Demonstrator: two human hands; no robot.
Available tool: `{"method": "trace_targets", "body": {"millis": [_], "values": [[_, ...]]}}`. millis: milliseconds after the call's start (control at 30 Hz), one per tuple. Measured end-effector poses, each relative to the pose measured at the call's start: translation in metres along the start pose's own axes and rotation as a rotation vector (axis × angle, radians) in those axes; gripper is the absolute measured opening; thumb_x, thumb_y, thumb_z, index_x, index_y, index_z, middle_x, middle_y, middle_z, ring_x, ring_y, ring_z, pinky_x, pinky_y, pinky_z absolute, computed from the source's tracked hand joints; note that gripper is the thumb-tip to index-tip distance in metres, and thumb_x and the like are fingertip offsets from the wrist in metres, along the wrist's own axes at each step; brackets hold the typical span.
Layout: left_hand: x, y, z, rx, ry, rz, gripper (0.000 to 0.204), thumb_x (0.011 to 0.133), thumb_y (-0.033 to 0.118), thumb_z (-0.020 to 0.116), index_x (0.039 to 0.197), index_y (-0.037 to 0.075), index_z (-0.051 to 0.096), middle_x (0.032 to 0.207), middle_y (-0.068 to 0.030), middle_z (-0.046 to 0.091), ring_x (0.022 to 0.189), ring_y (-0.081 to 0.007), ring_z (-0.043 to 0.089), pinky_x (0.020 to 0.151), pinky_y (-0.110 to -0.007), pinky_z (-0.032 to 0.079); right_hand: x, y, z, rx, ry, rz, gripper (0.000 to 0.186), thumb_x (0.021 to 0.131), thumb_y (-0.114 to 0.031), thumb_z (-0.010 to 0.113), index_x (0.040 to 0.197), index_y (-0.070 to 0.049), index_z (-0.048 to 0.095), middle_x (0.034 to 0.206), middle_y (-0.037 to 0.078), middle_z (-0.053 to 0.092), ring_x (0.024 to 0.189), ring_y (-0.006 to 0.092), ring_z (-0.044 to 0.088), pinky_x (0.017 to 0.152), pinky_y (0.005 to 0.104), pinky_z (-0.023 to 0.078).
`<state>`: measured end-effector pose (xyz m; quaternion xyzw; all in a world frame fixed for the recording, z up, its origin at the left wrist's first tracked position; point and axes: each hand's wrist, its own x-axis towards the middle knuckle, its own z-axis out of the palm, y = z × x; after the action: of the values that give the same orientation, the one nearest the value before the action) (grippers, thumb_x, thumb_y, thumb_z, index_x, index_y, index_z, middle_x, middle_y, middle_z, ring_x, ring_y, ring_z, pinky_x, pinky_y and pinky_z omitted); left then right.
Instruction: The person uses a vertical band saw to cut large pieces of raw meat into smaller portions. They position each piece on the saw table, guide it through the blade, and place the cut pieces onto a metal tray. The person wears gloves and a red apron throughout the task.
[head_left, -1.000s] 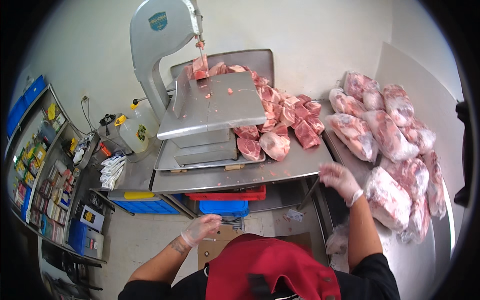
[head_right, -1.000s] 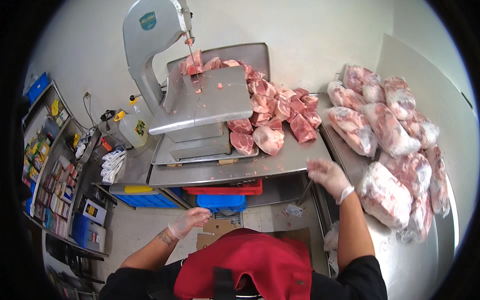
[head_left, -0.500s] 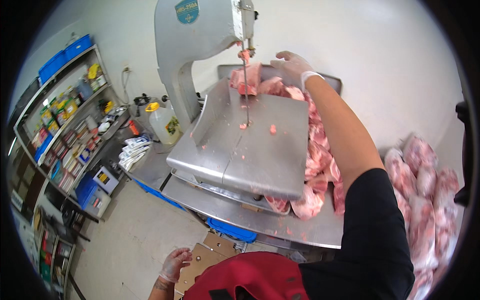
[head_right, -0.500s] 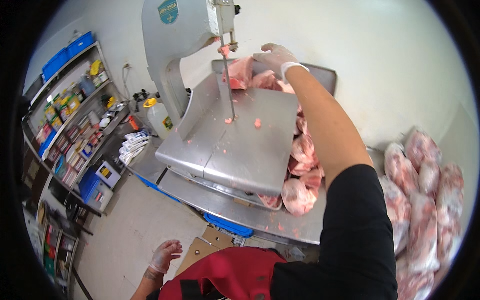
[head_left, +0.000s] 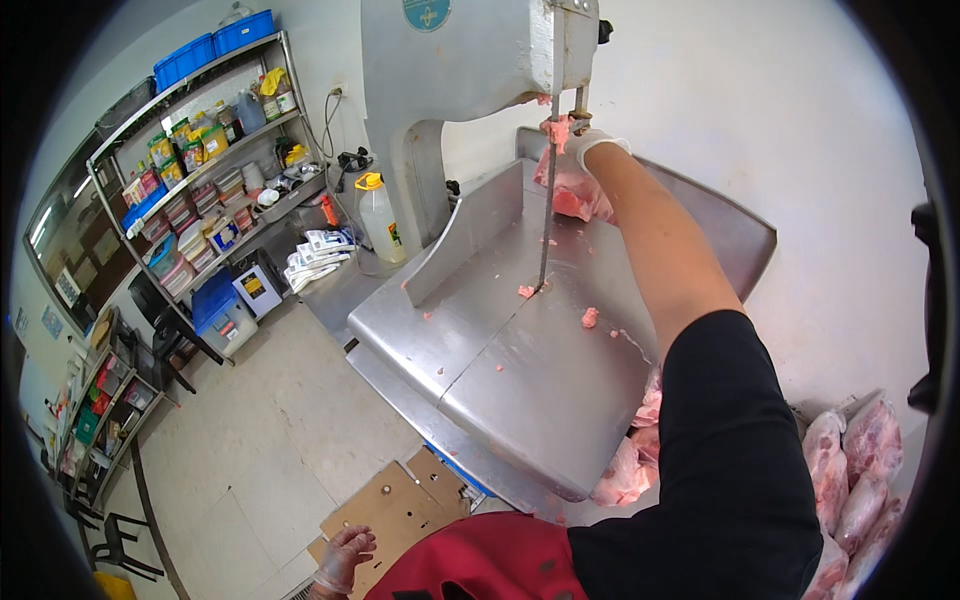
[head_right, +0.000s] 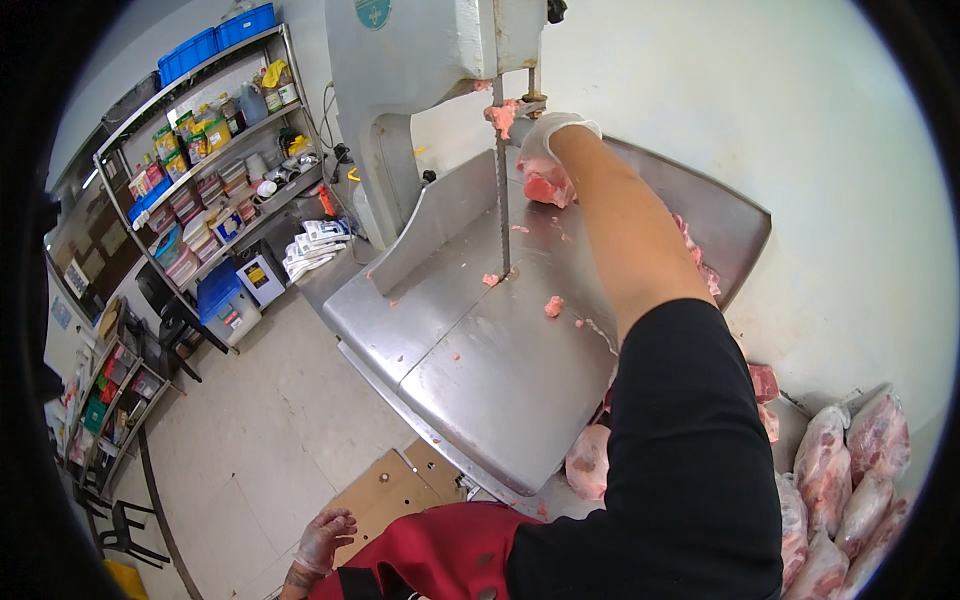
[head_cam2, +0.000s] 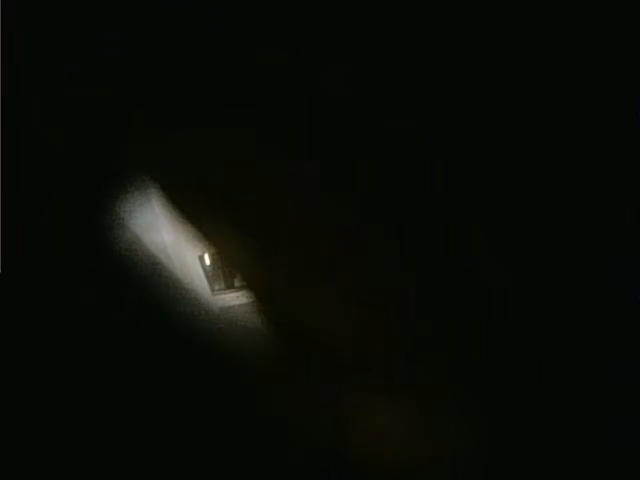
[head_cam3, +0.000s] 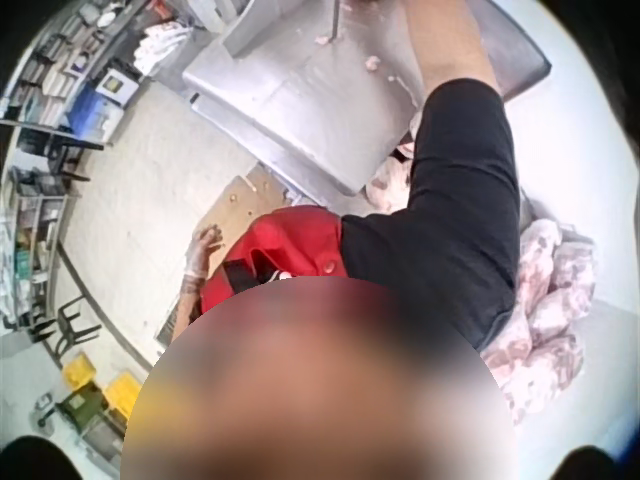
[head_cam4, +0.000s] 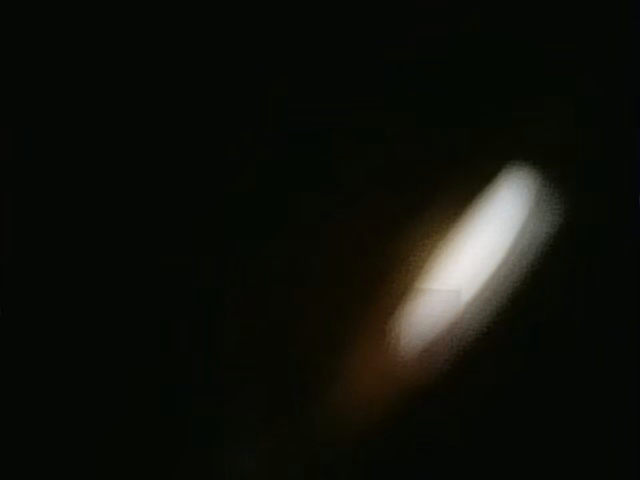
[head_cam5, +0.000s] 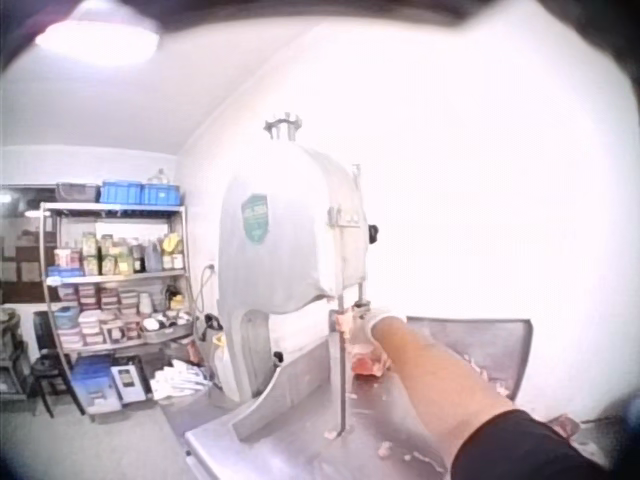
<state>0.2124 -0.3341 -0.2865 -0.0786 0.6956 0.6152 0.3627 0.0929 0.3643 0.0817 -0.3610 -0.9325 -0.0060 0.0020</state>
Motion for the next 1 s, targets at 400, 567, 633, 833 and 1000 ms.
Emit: {"method": "trace_targets", "body": {"millis": [400,567,633,833,1000], "values": [[0.082,0.08,0.056,0.244,-0.382,0.087,0.038,0.106,0.024,0.069,0.138,0.003,0.064,0.122,-0.0081,0.074,0.109,-0.0183,0.07,0.094,-0.035,0.056,-0.149,0.087,0.045,-0.155,0.493,-0.361,0.025,0.085,-0.028,0.07,0.105,-0.016,0.081,0.133,0.008,0.067,0.133,0.034,0.057,0.102,0.048,0.058],[0.096,0.111,0.098,0.307,-0.554,0.145,0.037,0.106,0.021,0.07,0.138,0.003,0.065,0.123,-0.0062,0.073,0.111,-0.0163,0.069,0.096,-0.033,0.054,-0.24,0.08,0.049,-0.029,0.664,-0.547,0.02,0.088,-0.022,0.068,0.101,-0.012,0.078,0.131,0.012,0.068,0.123,0.0334,0.064,0.097,0.046,0.06],[0.094,0.118,0.11,0.296,-0.614,0.154,0.038,0.106,0.02,0.07,0.139,0.003,0.064,0.124,-0.0063,0.073,0.113,-0.0164,0.068,0.098,-0.033,0.054,-0.246,0.094,0.03,0.203,0.479,-0.283,0.028,0.093,-0.031,0.071,0.112,-0.01,0.078,0.131,0.013,0.07,0.12,0.0346,0.068,0.102,0.0432,0.057],[0.058,0.132,0.141,0.288,-0.801,0.159,0.045,0.106,0.021,0.071,0.145,0.0,0.06,0.135,-0.0093,0.069,0.119,-0.0186,0.066,0.103,-0.035,0.053,-0.188,0.108,0.03,1.13,0.031,-0.163,0.07,0.097,-0.043,0.076,0.153,-0.006,0.056,0.149,0.014,0.062,0.138,0.0246,0.058,0.115,0.0387,0.046],[0.025,0.165,0.159,0.289,-1.064,0.168,0.066,0.104,0.031,0.073,0.157,0.0,0.047,0.147,-0.0141,0.062,0.131,-0.0271,0.061,0.109,-0.043,0.051,-0.203,0.071,0.061,1.367,-0.008,-0.341,0.064,0.092,-0.031,0.082,0.144,-0.002,0.06,0.142,0.011,0.062,0.137,0.0224,0.054,0.117,0.0359,0.041]]}}
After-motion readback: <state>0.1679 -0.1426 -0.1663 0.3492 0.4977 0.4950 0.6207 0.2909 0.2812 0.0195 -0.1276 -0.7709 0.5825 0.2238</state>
